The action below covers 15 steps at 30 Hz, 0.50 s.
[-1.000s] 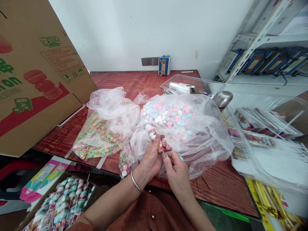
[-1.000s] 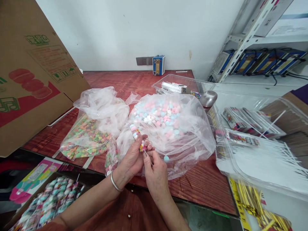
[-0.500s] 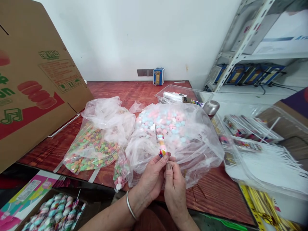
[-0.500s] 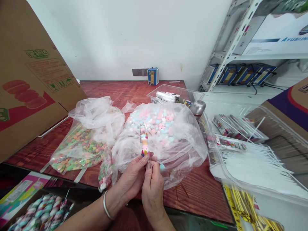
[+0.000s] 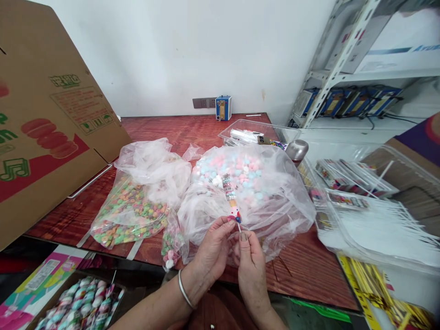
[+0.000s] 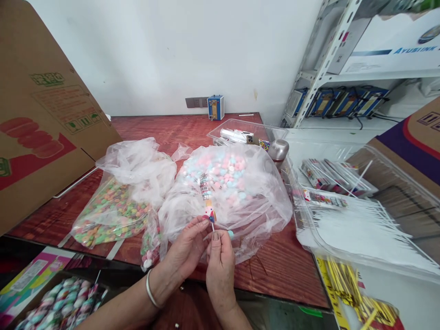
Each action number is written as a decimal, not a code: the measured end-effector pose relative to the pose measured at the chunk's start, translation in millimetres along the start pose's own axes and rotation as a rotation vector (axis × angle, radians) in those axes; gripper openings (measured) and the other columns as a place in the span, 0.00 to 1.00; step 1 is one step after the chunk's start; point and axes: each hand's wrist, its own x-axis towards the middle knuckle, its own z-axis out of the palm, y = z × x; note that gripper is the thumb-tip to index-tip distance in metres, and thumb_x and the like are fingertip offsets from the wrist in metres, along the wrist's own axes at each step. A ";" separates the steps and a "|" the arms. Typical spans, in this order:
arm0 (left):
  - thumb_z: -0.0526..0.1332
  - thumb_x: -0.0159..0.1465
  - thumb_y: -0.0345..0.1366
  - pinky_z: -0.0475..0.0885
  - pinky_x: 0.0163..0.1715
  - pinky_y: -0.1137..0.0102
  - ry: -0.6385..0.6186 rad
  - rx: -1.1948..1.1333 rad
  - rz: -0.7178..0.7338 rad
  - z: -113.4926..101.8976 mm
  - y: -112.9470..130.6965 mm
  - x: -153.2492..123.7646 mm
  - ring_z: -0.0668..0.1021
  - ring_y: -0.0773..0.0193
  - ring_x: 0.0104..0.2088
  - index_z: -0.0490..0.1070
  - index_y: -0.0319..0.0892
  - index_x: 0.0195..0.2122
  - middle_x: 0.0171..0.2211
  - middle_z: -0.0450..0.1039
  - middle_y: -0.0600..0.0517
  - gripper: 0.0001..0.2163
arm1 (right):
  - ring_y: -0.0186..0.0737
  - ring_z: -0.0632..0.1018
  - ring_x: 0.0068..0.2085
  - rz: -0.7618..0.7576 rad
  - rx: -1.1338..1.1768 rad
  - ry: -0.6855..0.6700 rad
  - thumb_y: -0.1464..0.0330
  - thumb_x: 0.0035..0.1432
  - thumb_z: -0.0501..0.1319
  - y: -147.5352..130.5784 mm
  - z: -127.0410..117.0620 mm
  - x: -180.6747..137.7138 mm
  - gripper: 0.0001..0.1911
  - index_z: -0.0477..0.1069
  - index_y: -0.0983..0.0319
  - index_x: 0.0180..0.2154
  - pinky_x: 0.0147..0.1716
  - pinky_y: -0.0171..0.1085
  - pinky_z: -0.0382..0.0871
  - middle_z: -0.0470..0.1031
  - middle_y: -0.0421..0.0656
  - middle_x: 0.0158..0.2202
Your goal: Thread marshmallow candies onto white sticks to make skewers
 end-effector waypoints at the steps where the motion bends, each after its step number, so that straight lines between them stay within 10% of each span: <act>1: 0.73 0.50 0.33 0.65 0.31 0.73 -0.017 0.051 0.002 -0.4 0.5 0.4 0.71 0.68 0.27 0.73 0.39 0.27 0.27 0.72 0.53 0.09 | 0.32 0.59 0.22 -0.022 -0.028 0.018 0.56 0.67 0.51 0.2 -0.2 0.2 0.17 0.61 0.58 0.29 0.20 0.31 0.57 0.56 0.32 0.22; 9: 0.68 0.58 0.32 0.60 0.36 0.72 -0.061 0.824 0.538 0.7 6.1 -6.8 0.66 0.63 0.32 0.73 0.41 0.23 0.27 0.68 0.52 0.07 | 0.42 0.77 0.34 -0.241 -0.329 0.179 0.61 0.67 0.51 -0.6 -11.5 12.6 0.13 0.68 0.62 0.43 0.32 0.37 0.72 0.77 0.45 0.34; 15: 0.67 0.59 0.37 0.60 0.32 0.72 -0.106 0.828 0.400 -0.4 11.8 -6.6 0.66 0.65 0.29 0.72 0.40 0.24 0.24 0.65 0.54 0.09 | 0.42 0.82 0.37 -0.417 -0.447 0.052 0.65 0.70 0.49 -2.1 -20.4 18.7 0.16 0.72 0.63 0.48 0.34 0.36 0.74 0.82 0.47 0.40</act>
